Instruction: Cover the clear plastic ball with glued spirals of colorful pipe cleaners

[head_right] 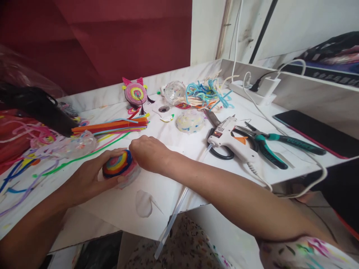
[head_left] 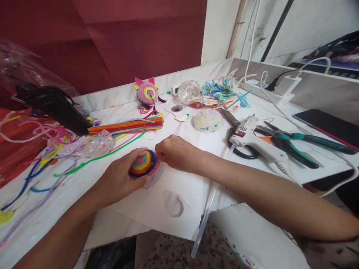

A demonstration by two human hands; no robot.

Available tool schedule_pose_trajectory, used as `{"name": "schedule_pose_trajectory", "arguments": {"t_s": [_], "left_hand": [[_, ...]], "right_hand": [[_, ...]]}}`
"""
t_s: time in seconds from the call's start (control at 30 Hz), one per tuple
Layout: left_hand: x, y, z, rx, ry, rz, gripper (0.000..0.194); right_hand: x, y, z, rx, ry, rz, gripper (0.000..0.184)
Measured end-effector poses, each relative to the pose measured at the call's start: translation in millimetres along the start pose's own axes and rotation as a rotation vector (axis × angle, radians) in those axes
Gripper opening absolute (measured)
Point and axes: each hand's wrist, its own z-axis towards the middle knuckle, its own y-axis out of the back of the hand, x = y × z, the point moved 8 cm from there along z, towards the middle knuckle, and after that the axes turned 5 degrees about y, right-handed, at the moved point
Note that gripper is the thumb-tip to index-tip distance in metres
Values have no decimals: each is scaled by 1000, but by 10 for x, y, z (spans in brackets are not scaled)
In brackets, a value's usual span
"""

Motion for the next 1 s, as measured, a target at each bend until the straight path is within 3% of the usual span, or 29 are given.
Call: {"name": "schedule_pose_trajectory", "arguments": {"t_s": [0.3, 0.53, 0.7, 0.9, 1.0], "left_hand": [[-50, 36, 57, 161, 42, -35, 58], [67, 98, 19, 89, 107, 33, 72], [-72, 128, -10, 107, 59, 15, 58], [-210, 134, -69, 159, 135, 47, 53], [-282, 89, -97, 129, 143, 49, 49]], "right_hand": [[-95, -73, -5, -145, 52, 255, 20], [-142, -132, -7, -205, 91, 387, 19], [-118, -141, -26, -212, 110, 371, 22], [-10, -161, -70, -175, 154, 371, 23], [25, -158, -90, -187, 184, 376, 23]]}}
